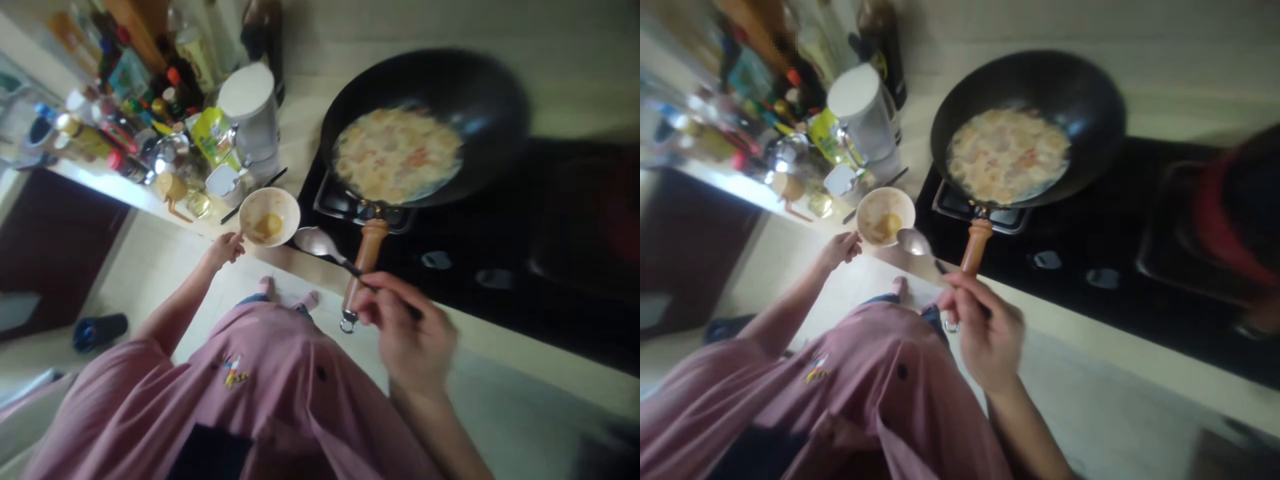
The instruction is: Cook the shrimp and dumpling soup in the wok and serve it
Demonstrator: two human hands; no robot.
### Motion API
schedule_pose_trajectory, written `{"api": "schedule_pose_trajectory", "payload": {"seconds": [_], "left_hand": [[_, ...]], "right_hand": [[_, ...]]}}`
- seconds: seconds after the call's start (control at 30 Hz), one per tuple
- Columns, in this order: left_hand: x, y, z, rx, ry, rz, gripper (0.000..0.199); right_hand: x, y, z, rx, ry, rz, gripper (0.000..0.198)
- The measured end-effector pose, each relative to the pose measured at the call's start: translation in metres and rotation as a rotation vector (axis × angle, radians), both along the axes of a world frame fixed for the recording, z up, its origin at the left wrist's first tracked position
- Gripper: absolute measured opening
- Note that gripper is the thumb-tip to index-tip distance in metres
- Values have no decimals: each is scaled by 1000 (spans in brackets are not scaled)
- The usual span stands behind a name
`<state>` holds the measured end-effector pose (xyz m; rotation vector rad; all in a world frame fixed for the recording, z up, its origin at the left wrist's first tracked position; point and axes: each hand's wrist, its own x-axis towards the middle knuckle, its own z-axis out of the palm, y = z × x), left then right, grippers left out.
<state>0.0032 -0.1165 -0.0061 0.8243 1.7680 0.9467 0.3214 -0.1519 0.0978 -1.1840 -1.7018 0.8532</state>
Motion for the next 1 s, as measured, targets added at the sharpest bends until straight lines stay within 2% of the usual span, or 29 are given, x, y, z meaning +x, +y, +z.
{"api": "schedule_pose_trajectory", "payload": {"seconds": [0.07,0.13,0.27,0.37,0.5,0.6,0.67,0.83,0.9,1.0], "left_hand": [[-6,20,-15,-13,-219,-30,28],[-12,39,-23,-1,-408,-79,26],[-15,66,-33,-21,-693,-157,57],[-7,75,-36,-61,-753,-155,67],[2,71,-29,-67,-742,-154,60],[2,49,-19,-41,-795,-170,56],[2,24,-15,-32,-818,-129,54],[9,-60,-24,-74,-887,148,51],[-4,-92,-30,-80,-940,292,52],[-60,-138,-42,-14,-921,529,59]], "right_hand": [[-25,0,-1,-69,98,64,22],[-47,1,-3,-86,138,68,24],[-81,4,-18,-85,145,-29,28],[-97,10,-35,-73,77,-87,31],[-109,21,-48,-61,5,-120,32],[-110,26,-46,-36,-52,-102,31],[-108,26,-44,-8,-116,-32,29],[-109,21,-48,-9,-230,266,21],[-131,23,-55,-45,-237,394,17],[-196,20,-75,-48,-157,555,17]]}}
